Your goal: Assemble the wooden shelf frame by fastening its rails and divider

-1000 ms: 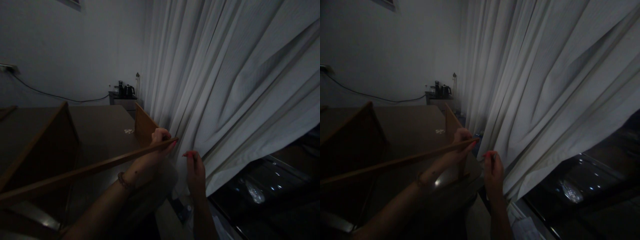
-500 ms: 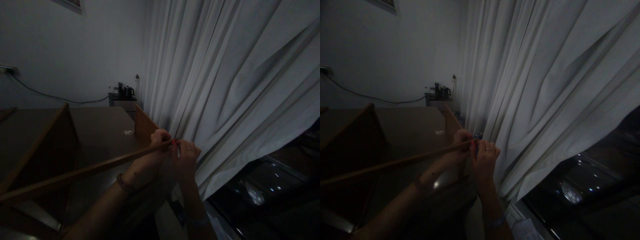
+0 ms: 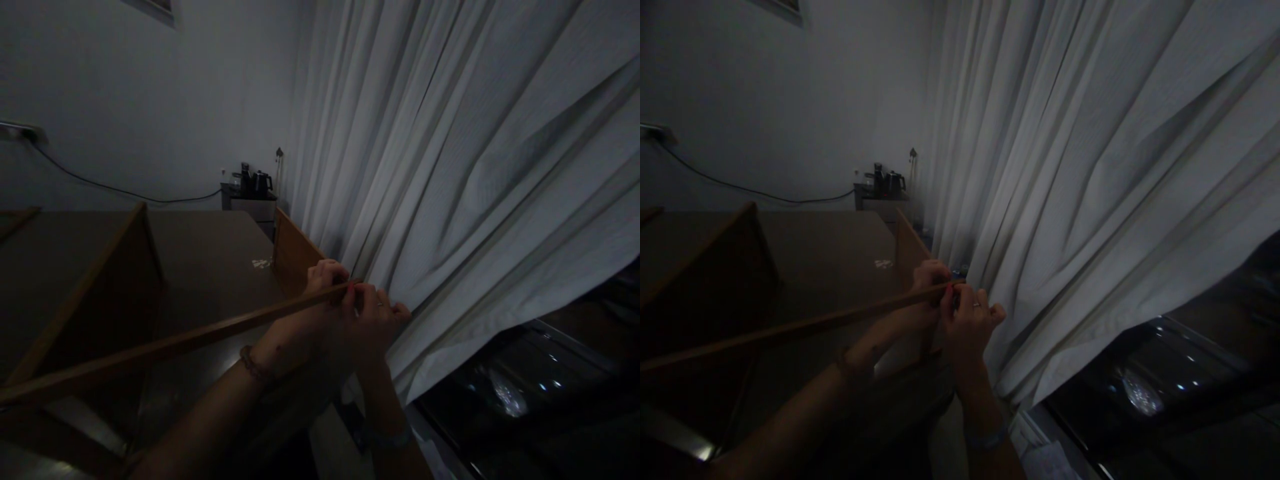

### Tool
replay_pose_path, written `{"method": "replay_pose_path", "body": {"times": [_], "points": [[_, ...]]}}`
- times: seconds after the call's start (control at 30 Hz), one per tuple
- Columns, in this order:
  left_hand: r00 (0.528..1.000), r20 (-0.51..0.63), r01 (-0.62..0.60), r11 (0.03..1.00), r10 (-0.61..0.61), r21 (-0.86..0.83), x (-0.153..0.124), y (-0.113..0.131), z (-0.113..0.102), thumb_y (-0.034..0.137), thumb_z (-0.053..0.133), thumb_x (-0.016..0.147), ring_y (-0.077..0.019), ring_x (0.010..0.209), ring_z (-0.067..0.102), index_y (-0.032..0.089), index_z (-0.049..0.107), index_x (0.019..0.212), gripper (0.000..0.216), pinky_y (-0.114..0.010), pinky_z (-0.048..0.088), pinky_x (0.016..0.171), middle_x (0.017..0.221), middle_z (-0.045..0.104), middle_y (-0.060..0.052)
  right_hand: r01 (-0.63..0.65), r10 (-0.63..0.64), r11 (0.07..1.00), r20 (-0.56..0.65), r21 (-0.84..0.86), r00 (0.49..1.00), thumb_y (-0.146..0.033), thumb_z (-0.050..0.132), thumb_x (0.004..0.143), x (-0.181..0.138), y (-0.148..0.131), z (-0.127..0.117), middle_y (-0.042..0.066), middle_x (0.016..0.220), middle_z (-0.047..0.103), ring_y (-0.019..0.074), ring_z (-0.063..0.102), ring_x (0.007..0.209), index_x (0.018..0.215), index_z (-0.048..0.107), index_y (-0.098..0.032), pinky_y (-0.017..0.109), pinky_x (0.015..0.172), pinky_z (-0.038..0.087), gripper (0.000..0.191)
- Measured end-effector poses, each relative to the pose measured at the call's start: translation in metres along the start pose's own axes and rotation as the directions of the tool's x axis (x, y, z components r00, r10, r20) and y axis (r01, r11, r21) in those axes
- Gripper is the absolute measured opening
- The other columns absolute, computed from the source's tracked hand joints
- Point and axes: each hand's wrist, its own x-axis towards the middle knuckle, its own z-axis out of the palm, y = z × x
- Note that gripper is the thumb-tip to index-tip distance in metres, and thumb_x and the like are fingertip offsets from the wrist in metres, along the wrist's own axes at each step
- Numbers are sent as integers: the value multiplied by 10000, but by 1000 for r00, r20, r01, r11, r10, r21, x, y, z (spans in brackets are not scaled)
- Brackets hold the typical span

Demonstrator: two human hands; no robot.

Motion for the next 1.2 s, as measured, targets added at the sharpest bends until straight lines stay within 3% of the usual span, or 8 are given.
{"method": "replay_pose_path", "body": {"times": [0.23,0.4,0.67,0.8,0.9,0.97,1.1,1.2], "points": [[992,122,25,996,-14,-89,3,-1,-7,387,624,814,-252,1137,528,225,448,1042,330,-436,369,976,1065,572,-76,8,-2,994,-52,107,999,-335,486,942,-3,10,-2,-90,525,510,109,507,545,792,567,-190,332,742,229,223],[982,188,6,991,20,-136,4,10,-19,309,666,813,-282,1370,355,257,435,1107,377,-513,286,1089,1243,574,-78,-10,25,981,-76,192,997,-341,490,936,-12,21,-11,-81,559,512,97,501,534,784,583,-184,333,735,237,238],[998,58,-24,994,31,-106,-17,1,-16,404,799,688,-305,1454,156,257,264,1317,838,-552,214,1169,1506,251,-139,-144,194,897,-80,417,978,-382,525,891,-37,22,-22,-37,582,556,109,469,518,722,595,-193,358,810,329,263],[988,124,104,993,-96,-62,-40,9,-32,433,783,693,-334,1459,80,203,150,1387,967,-539,159,1189,1524,94,-194,-161,232,860,-91,484,968,-401,505,889,-48,3,-29,-10,559,547,126,460,520,690,592,-189,338,717,352,303],[925,183,351,933,-332,-80,-66,34,-51,474,710,757,-347,1442,89,171,111,1395,926,-528,190,1177,1492,92,-206,-127,219,801,-89,584,972,-375,529,878,-58,-13,-33,-8,531,533,122,433,473,679,588,-194,295,574,326,275],[857,191,503,858,-479,-104,-88,54,-63,495,628,827,-301,1374,242,198,217,1341,722,-485,281,1134,1394,263,-159,-96,182,751,-64,653,981,-343,554,867,-66,-23,-34,-17,516,530,114,430,436,700,597,-201,282,522,321,224],[837,-16,535,824,-547,-190,-128,86,-83,547,428,929,-219,1158,383,203,345,1155,419,-389,370,1003,1207,369,-110,-58,97,704,-14,708,995,-351,538,892,-81,-47,-35,-20,522,560,116,481,424,739,604,-213,287,513,326,217],[833,-107,509,827,-543,-240,-144,105,-102,587,296,956,-174,911,437,207,425,1020,406,-315,403,839,996,446,-58,15,-14,681,-7,732,1000,-409,518,915,-87,-71,-40,-30,531,581,110,504,423,758,600,-219,309,564,320,260]]}}
